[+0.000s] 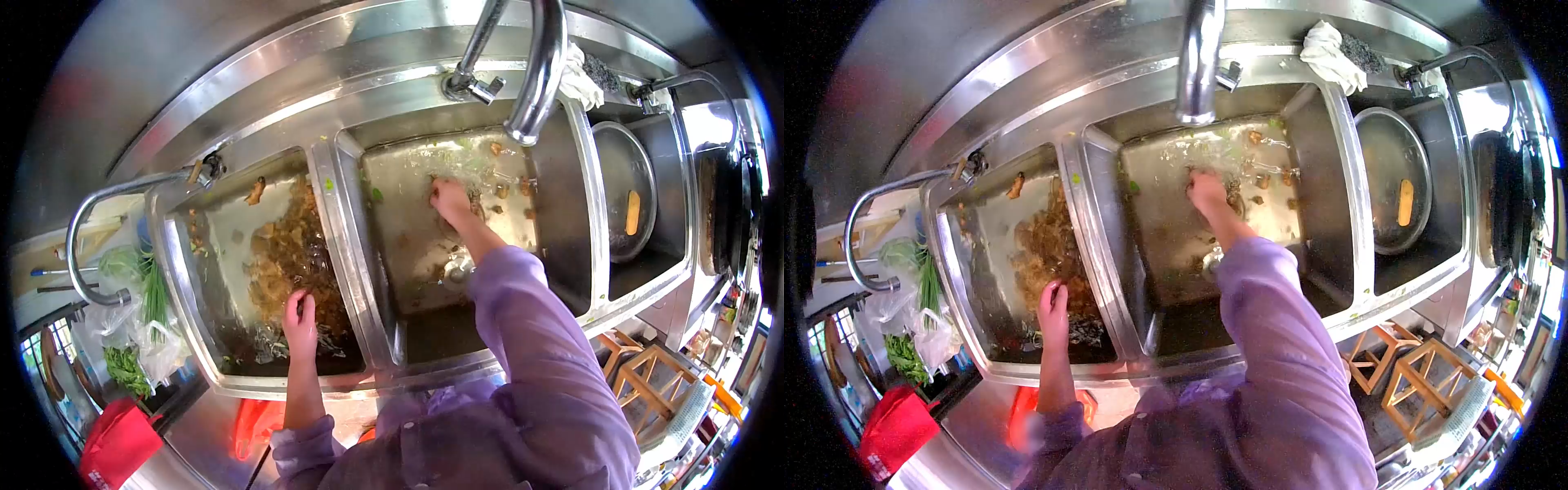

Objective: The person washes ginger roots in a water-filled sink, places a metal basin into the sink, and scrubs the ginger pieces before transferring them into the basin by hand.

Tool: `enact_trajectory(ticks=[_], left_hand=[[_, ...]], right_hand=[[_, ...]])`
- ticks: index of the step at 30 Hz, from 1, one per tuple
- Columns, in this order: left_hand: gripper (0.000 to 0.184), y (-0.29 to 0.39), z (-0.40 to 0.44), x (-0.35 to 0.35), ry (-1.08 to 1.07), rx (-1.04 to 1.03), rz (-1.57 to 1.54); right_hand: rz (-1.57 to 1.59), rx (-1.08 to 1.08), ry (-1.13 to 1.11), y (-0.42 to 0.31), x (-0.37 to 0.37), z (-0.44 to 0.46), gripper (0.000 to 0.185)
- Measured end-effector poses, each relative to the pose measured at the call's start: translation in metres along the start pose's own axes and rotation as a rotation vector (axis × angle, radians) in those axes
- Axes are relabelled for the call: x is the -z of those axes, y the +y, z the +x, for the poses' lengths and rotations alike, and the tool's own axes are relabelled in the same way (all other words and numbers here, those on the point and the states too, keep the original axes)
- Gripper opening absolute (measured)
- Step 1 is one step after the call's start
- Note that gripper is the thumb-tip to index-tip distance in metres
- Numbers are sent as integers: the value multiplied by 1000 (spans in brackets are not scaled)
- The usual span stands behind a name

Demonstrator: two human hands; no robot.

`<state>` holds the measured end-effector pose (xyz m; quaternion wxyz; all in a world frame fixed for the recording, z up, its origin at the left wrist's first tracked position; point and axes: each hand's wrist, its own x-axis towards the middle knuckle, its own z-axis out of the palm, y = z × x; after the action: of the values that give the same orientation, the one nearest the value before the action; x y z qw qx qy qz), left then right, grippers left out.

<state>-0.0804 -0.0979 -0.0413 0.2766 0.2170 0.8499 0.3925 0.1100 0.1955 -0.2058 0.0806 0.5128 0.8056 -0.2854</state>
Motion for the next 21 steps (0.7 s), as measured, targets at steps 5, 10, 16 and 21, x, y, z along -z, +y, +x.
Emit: enact_trajectory(ticks=[5, 10, 16, 21], left_hand=[[16, 17, 0, -1, -36, 1, -88], [19, 28, -6, -2, -51, 9, -183], [42, 57, -1, -1, -255, 558, -1312], [40, 16, 9, -2, -156, 534, -1203]], right_hand=[[1649, -251, -462, -11, 78, -45, 28], [1576, 121, -545, -91, 138, -92, 31], [635, 720, 186, -189, 120, -156, 33], [523, -51, 187, -79, 92, -83, 24]])
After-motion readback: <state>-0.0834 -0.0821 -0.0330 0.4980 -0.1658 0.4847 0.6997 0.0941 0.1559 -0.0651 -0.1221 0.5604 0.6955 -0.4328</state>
